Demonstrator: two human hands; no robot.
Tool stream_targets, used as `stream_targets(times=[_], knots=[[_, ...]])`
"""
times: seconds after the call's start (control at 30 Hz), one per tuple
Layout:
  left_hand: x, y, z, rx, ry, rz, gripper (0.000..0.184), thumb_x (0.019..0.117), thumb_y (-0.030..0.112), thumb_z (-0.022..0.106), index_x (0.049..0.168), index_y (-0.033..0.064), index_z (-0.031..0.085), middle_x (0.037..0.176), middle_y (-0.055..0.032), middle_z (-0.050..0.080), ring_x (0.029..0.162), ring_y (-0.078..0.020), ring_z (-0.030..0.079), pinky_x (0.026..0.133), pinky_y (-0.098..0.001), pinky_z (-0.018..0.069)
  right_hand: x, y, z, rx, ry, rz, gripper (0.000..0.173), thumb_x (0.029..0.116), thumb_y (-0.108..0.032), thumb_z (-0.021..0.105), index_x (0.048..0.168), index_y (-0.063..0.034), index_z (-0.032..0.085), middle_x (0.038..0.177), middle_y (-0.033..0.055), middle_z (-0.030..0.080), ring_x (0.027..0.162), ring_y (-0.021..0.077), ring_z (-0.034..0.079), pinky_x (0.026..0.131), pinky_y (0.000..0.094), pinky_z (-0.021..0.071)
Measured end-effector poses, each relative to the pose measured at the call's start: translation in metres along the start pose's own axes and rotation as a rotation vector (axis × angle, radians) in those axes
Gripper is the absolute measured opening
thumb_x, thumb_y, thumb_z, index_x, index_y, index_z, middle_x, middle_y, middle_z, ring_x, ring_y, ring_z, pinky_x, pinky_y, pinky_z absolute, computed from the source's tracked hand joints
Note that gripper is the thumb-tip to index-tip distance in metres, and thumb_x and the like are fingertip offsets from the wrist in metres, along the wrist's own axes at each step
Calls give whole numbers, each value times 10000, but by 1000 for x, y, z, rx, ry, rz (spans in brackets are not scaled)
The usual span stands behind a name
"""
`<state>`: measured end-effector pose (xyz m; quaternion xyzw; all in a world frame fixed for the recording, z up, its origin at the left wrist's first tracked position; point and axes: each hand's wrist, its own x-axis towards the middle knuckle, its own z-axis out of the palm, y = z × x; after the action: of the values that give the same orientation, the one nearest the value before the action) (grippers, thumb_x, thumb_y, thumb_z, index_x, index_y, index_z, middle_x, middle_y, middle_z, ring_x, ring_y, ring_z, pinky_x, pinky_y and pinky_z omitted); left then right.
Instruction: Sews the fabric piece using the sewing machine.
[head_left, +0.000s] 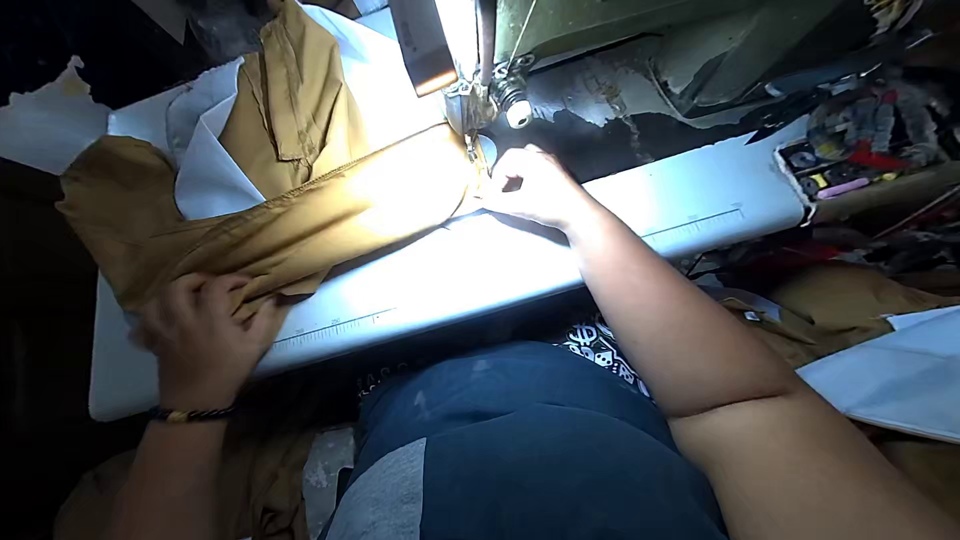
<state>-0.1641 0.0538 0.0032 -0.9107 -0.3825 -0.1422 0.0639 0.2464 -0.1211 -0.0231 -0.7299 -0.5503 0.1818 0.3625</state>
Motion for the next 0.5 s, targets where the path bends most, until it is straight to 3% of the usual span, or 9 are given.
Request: stream_targets(times=[0.1, 0.13, 0.2, 0.23, 0.3, 0.37, 0.43, 0.47, 0.5], knots=[[-12, -25, -11, -56, 31, -110, 446, 1040, 362, 467, 1227, 20, 682, 1365, -331, 544, 1291, -610, 435, 1024, -778, 268, 2, -19, -6, 259, 3, 121, 208, 861, -148, 820, 966, 6, 729, 1070, 114, 678, 1000, 160, 627, 922, 345, 509], [-8, -27, -17, -130, 43, -101, 425, 1071, 296, 437, 1214, -20, 682, 1351, -317, 578, 1288, -554, 484, 1062, -720, 302, 6, -24, -5, 380, 43, 175, 191, 876, -100, 792, 1013, 10, 717, 1033, 92, 691, 929, 112, 641, 861, 294, 535], [5, -32, -29, -292, 108, -60, 397, 1110, 196, 396, 1217, -115, 619, 1229, -321, 634, 1165, -386, 619, 1047, -513, 462, 14, -28, 1, 624, 103, 277, 164, 960, -113, 696, 1085, -20, 645, 956, 46, 684, 759, 66, 664, 662, 221, 566], [12, -39, -35, -372, 148, -56, 393, 1114, 187, 388, 1247, -129, 580, 1211, -312, 619, 1124, -316, 622, 1020, -440, 488, 17, -32, 2, 738, 113, 347, 161, 1015, -153, 633, 1134, -55, 584, 974, 47, 678, 729, 87, 680, 593, 227, 563], [26, -50, -49, -442, 202, -77, 374, 1115, 203, 382, 1314, -69, 545, 1231, -208, 611, 1123, -167, 611, 1010, -333, 493, 17, -42, -1, 879, 112, 457, 219, 1091, -219, 499, 1273, -98, 497, 1148, 95, 637, 812, 180, 713, 584, 302, 593], [43, -36, -72, -441, 283, -56, 336, 1117, 189, 412, 1267, -57, 584, 1144, -146, 645, 1035, -56, 621, 941, -215, 488, 6, -46, -6, 872, 78, 528, 299, 1127, -295, 388, 1374, -133, 435, 1220, 114, 611, 796, 210, 722, 573, 332, 607], [68, -34, -83, -427, 267, 26, 356, 1110, 154, 397, 1191, -142, 577, 1098, -196, 633, 1022, -67, 605, 956, -183, 465, -14, -48, -3, 856, 55, 580, 278, 1131, -326, 353, 1307, -121, 419, 973, 119, 638, 607, 215, 687, 482, 338, 587], [80, -42, -82, -372, 203, 15, 355, 1107, 143, 396, 1213, -144, 576, 1138, -244, 629, 1064, -150, 609, 996, -254, 465, -27, -50, -1, 865, 14, 584, 251, 1127, -311, 367, 1296, -128, 403, 890, 109, 630, 557, 202, 660, 467, 328, 573], [91, -56, -77, -302, 108, -26, 337, 1100, 119, 405, 1268, -119, 574, 1212, -306, 614, 1138, -295, 604, 1045, -407, 453, -42, -53, 3, 868, -31, 556, 218, 1118, -249, 410, 1294, -121, 392, 837, 101, 619, 528, 193, 646, 462, 328, 576]])
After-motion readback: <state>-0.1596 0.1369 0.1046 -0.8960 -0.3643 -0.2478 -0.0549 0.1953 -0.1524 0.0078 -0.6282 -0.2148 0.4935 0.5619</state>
